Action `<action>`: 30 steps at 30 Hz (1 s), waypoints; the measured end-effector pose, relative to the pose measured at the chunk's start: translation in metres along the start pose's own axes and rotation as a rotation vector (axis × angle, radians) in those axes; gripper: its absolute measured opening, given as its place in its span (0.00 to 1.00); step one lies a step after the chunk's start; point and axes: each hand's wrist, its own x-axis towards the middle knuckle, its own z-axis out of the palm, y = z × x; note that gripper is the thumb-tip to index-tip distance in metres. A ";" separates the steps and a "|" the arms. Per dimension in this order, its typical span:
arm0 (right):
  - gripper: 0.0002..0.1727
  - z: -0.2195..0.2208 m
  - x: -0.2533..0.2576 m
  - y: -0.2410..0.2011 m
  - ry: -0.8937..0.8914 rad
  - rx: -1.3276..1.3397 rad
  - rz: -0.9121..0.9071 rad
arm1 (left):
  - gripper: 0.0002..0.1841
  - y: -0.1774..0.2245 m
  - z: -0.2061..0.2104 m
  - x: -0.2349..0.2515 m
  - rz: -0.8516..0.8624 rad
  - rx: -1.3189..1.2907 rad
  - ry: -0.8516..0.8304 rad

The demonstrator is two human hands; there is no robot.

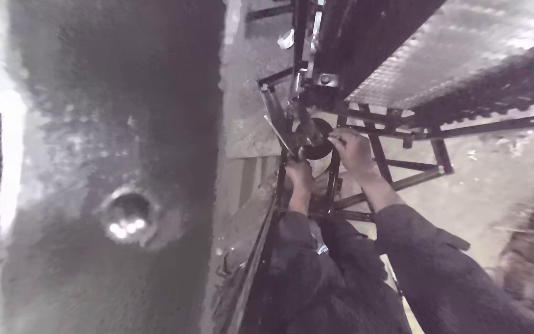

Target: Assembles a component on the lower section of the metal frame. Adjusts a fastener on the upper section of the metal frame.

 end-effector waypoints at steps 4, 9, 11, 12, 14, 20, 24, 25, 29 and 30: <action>0.14 0.006 0.005 0.008 -0.077 -0.025 0.060 | 0.17 0.000 0.000 -0.001 -0.031 -0.080 0.001; 0.12 0.010 0.003 0.010 -0.027 -0.053 0.023 | 0.18 0.002 0.002 -0.002 -0.034 -0.090 0.008; 0.12 0.008 0.000 0.004 -0.035 -0.081 0.064 | 0.18 0.000 0.003 0.000 -0.032 -0.084 0.023; 0.12 0.006 -0.001 0.001 -0.050 -0.098 0.065 | 0.18 0.000 0.003 0.002 -0.036 -0.083 0.030; 0.12 0.003 -0.002 0.000 -0.083 -0.131 0.060 | 0.17 -0.001 0.003 0.003 -0.040 -0.101 0.029; 0.11 0.007 -0.002 0.002 -0.051 -0.122 0.047 | 0.16 0.004 0.001 0.000 -0.068 -0.170 -0.016; 0.14 0.007 0.002 0.013 -0.046 -0.007 0.022 | 0.18 0.000 0.001 -0.002 -0.092 -0.206 -0.032; 0.18 0.005 0.004 0.015 -0.069 0.010 0.019 | 0.18 0.000 0.002 -0.003 -0.083 -0.216 -0.036; 0.20 0.007 0.011 0.017 -0.090 -0.059 -0.003 | 0.15 -0.001 0.004 -0.005 -0.102 -0.270 -0.047; 0.19 0.009 0.013 0.018 -0.094 -0.077 -0.012 | 0.15 0.000 0.003 -0.007 -0.113 -0.275 -0.052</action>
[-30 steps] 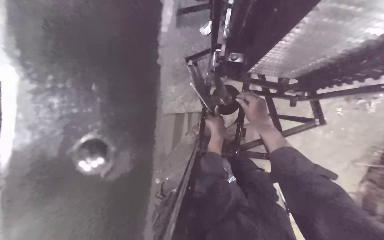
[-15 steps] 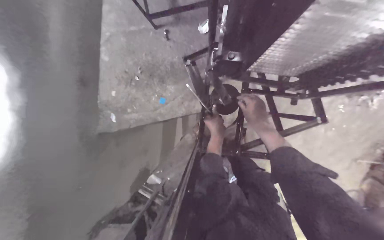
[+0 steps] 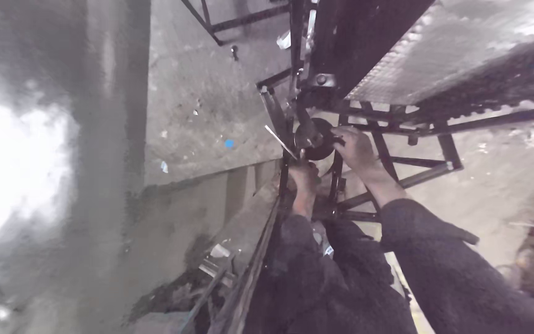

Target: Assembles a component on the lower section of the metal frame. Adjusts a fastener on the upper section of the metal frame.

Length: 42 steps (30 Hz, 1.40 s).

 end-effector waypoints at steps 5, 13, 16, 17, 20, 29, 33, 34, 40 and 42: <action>0.16 0.001 0.003 0.005 0.022 -0.019 -0.069 | 0.15 0.000 0.000 -0.003 -0.008 -0.036 -0.031; 0.16 0.000 -0.006 0.005 -0.015 -0.032 -0.069 | 0.17 0.003 0.001 -0.003 -0.005 -0.029 0.006; 0.16 0.004 -0.010 0.001 0.022 -0.021 -0.060 | 0.16 0.007 0.002 -0.002 -0.002 -0.034 0.022; 0.16 0.005 -0.011 0.002 0.033 -0.030 -0.068 | 0.16 0.007 0.002 -0.002 -0.003 -0.031 0.022; 0.16 0.006 -0.011 0.005 0.050 -0.046 -0.069 | 0.17 0.005 0.002 0.000 -0.002 -0.019 0.018; 0.17 -0.003 0.010 0.007 -0.005 -0.056 -0.105 | 0.11 -0.003 -0.002 -0.006 -0.074 -0.121 -0.067; 0.17 -0.005 0.012 0.004 -0.053 -0.079 -0.079 | 0.14 0.002 0.000 -0.010 -0.069 -0.116 -0.053; 0.16 -0.005 0.010 0.004 -0.046 -0.079 -0.084 | 0.13 0.001 0.000 -0.010 -0.069 -0.118 -0.056; 0.14 -0.015 0.022 0.001 -0.111 -0.086 -0.115 | 0.13 -0.005 0.000 -0.011 -0.041 -0.163 -0.080; 0.14 -0.019 0.028 0.003 -0.164 -0.080 -0.121 | 0.13 -0.006 -0.002 -0.011 -0.039 -0.154 -0.093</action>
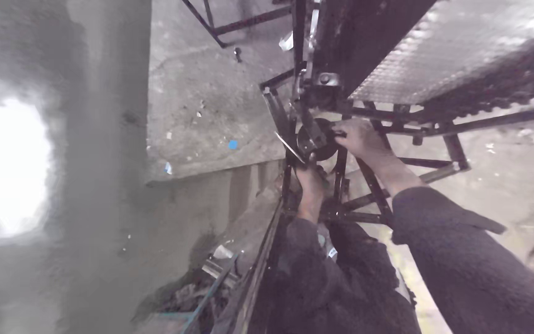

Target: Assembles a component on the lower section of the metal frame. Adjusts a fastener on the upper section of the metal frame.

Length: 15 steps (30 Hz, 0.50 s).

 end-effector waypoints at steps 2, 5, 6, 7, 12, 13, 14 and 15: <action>0.16 -0.006 0.002 0.004 -0.057 -0.001 -0.009 | 0.13 0.000 0.000 0.002 -0.021 0.010 0.006; 0.21 -0.016 -0.004 0.002 -0.105 0.063 -0.011 | 0.14 0.001 -0.001 0.004 -0.036 0.000 0.009; 0.21 -0.016 -0.006 0.003 -0.076 0.086 -0.003 | 0.13 0.002 0.000 0.004 -0.038 -0.011 0.006; 0.20 -0.011 -0.009 0.005 -0.024 0.104 -0.005 | 0.13 0.002 0.001 0.003 -0.047 -0.012 0.014; 0.18 0.010 -0.005 0.001 0.149 -0.031 -0.037 | 0.14 0.002 0.000 0.003 -0.031 0.063 0.040; 0.18 0.009 -0.004 -0.001 0.136 -0.054 -0.013 | 0.14 0.001 0.001 0.003 -0.024 0.078 0.035; 0.17 0.006 -0.002 -0.004 0.110 -0.064 0.026 | 0.14 -0.001 0.002 0.004 -0.013 0.082 0.033; 0.18 0.004 0.000 -0.007 0.090 -0.070 0.057 | 0.14 -0.002 0.002 0.004 0.004 0.078 0.031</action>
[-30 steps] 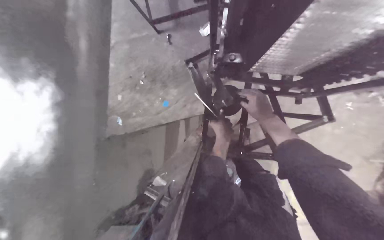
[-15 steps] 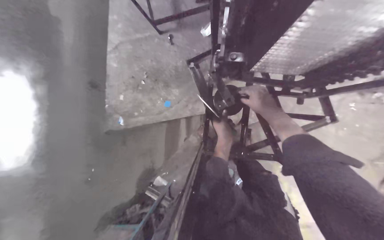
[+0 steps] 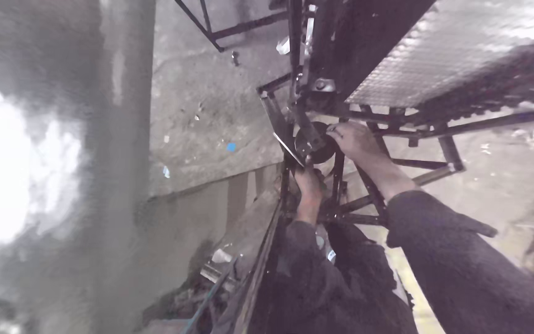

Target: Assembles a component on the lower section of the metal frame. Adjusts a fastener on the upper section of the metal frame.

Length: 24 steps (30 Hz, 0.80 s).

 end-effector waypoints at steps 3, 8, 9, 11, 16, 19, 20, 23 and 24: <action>0.19 -0.001 0.002 -0.004 -0.023 -0.033 0.026 | 0.13 -0.004 -0.001 0.001 0.036 -0.032 -0.016; 0.19 0.008 -0.001 -0.008 0.033 -0.018 0.069 | 0.14 0.000 -0.003 0.001 0.001 -0.007 -0.019; 0.18 0.011 -0.002 -0.011 0.051 -0.018 0.096 | 0.15 0.001 -0.003 0.000 -0.010 0.006 -0.017; 0.18 0.012 -0.006 -0.018 0.044 -0.022 0.160 | 0.15 0.002 -0.003 -0.002 -0.010 0.009 -0.022; 0.16 0.021 -0.013 -0.017 0.155 0.013 0.118 | 0.13 0.004 -0.003 0.001 -0.018 -0.050 -0.030; 0.16 0.021 -0.016 -0.016 0.167 0.036 0.118 | 0.14 0.004 -0.003 -0.001 -0.024 -0.039 -0.025; 0.16 0.023 -0.016 -0.014 0.188 0.041 0.109 | 0.14 0.004 -0.003 -0.001 -0.023 -0.031 -0.024; 0.16 0.021 -0.016 -0.017 0.163 0.027 0.139 | 0.14 0.004 -0.004 0.000 -0.039 -0.042 -0.035; 0.16 0.021 -0.016 -0.017 0.163 0.022 0.143 | 0.13 0.004 -0.004 0.000 -0.045 -0.051 -0.038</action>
